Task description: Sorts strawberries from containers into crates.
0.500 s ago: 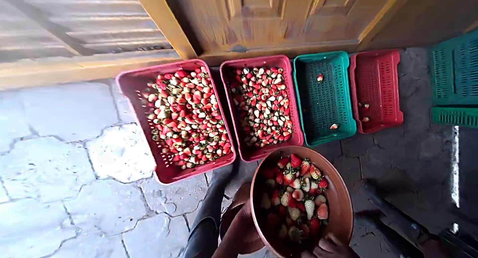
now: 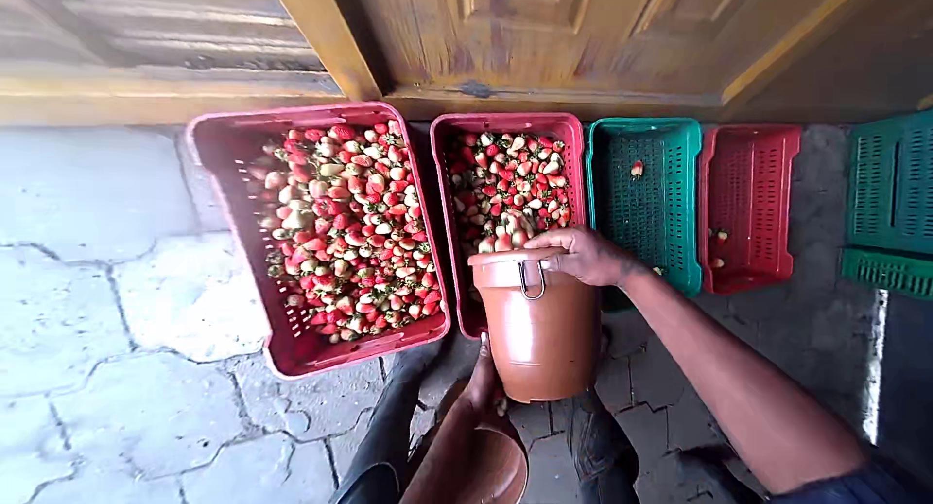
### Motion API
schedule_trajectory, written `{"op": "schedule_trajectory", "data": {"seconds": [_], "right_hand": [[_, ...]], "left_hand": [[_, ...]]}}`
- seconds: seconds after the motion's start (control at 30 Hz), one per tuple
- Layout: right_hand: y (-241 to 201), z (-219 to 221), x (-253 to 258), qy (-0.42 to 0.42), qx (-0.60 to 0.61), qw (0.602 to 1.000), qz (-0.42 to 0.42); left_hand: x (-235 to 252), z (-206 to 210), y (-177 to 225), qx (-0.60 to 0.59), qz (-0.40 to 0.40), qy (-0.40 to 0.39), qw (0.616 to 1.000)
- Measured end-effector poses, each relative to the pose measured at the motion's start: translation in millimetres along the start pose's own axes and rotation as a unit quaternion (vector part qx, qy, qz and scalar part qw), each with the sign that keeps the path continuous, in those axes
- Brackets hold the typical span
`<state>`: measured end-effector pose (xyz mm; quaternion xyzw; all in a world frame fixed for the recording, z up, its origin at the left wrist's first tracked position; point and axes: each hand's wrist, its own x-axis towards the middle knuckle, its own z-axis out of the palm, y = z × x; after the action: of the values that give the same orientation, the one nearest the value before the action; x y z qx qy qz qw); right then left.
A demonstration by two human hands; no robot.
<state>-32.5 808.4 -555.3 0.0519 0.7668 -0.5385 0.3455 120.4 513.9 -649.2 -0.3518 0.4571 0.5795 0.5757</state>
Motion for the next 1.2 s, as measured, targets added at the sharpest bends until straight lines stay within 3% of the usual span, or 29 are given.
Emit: {"op": "schedule_trajectory", "data": {"seconds": [0.1,0.33,0.53,0.7,0.83,0.97,1.07,1.2], "right_hand": [[4.4,3.4,10.6,-0.009,0.013,1.0,-0.013],[25.0,63.3,-48.2,-0.079,0.066,0.992,0.069],[29.7,50.4,-51.4,-0.018,0.106,0.994,0.015],[63.2,91.1,-137.8,-0.028,0.118,0.992,0.046],[77.6,143.9,-255.3,0.054,0.12,0.989,0.065],[81.0,224.6,-333.8,0.188,0.036,0.974,0.123],[106.4,259.7,-359.6,0.308,-0.041,0.927,0.211],[178.0,261.3,-380.6,0.451,-0.028,0.834,0.316]], "left_hand": [[-18.5,-6.9,-5.0,0.007,-0.001,-0.027,1.0],[-76.5,-15.6,-95.7,0.0,-0.077,-0.016,0.997],[-83.4,-20.4,-74.0,0.117,-0.07,-0.04,0.99],[-89.3,-59.5,-88.3,0.276,-0.126,-0.017,0.953],[-73.5,-69.6,-47.5,0.504,-0.086,0.024,0.859],[-0.7,-21.7,51.3,0.686,0.031,0.089,0.721],[72.0,36.2,128.4,0.766,0.087,0.132,0.623],[155.7,107.0,193.1,0.827,0.166,0.146,0.517]]}}
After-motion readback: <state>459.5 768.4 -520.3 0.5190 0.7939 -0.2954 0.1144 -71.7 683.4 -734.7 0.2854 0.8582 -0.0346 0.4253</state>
